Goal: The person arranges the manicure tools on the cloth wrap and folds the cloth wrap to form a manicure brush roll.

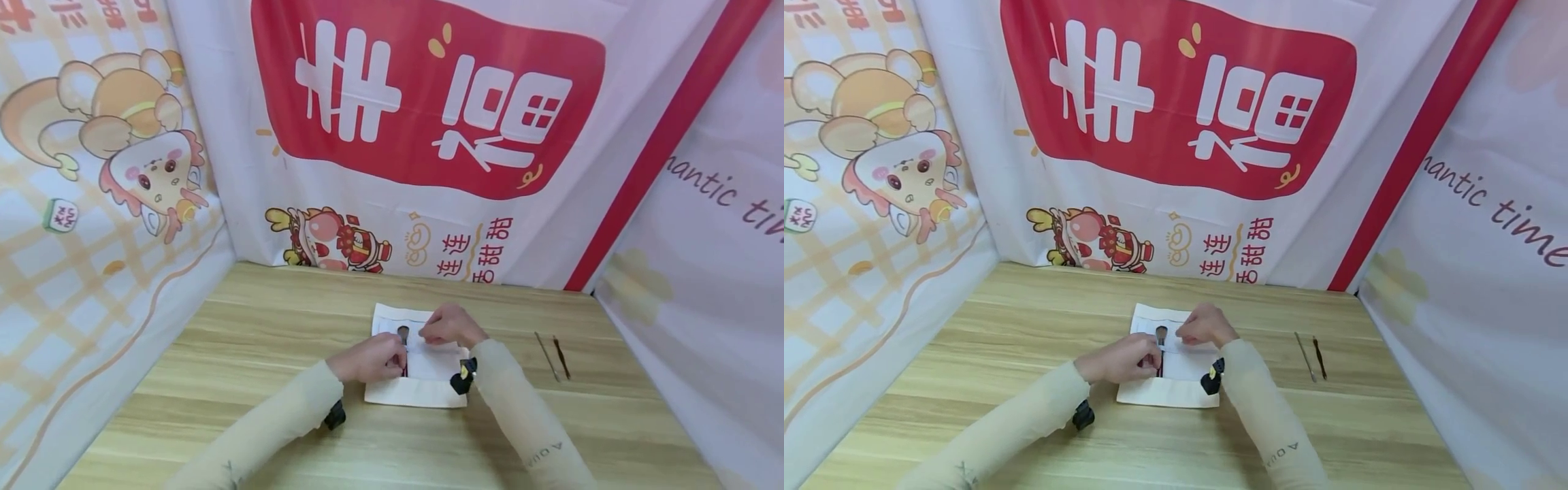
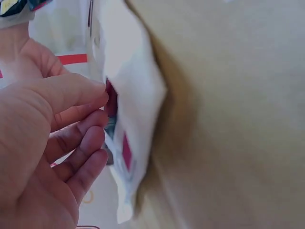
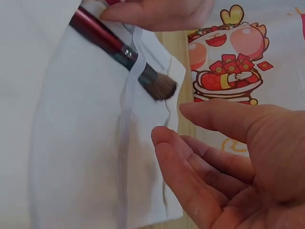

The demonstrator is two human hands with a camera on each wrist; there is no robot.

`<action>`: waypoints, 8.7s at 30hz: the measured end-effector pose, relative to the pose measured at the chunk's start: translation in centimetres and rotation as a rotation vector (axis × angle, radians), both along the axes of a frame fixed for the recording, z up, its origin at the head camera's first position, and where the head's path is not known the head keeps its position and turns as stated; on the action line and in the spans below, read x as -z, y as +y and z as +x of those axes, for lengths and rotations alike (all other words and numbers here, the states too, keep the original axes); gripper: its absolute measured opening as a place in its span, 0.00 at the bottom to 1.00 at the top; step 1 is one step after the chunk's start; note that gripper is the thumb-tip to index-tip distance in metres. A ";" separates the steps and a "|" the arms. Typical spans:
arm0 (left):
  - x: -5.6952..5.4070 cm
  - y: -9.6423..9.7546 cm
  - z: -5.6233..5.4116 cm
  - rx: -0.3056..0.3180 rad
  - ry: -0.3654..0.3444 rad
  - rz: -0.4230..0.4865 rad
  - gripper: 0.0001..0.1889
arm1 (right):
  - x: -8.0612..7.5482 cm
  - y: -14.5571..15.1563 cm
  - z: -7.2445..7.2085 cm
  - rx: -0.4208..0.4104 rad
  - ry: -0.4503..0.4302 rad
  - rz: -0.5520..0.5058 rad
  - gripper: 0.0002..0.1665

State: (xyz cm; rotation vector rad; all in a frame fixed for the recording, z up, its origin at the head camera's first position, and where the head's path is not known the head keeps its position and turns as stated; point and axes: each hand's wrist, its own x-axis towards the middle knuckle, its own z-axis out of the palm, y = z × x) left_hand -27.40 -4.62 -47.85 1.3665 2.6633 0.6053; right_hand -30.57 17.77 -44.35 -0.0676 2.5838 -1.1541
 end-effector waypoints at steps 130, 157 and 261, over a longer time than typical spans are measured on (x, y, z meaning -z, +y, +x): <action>0.0 3.1 -3.6 -0.133 -0.056 0.013 0.07 | 3.7 -0.9 -3.3 0.212 0.111 -0.132 0.08; 0.5 3.0 -3.7 -0.195 -0.077 0.027 0.05 | 2.9 -1.8 -2.3 0.247 -0.119 -0.068 0.04; -0.1 5.4 -3.0 -0.090 0.039 -0.038 0.06 | 3.0 25.7 3.1 0.221 0.105 0.296 0.18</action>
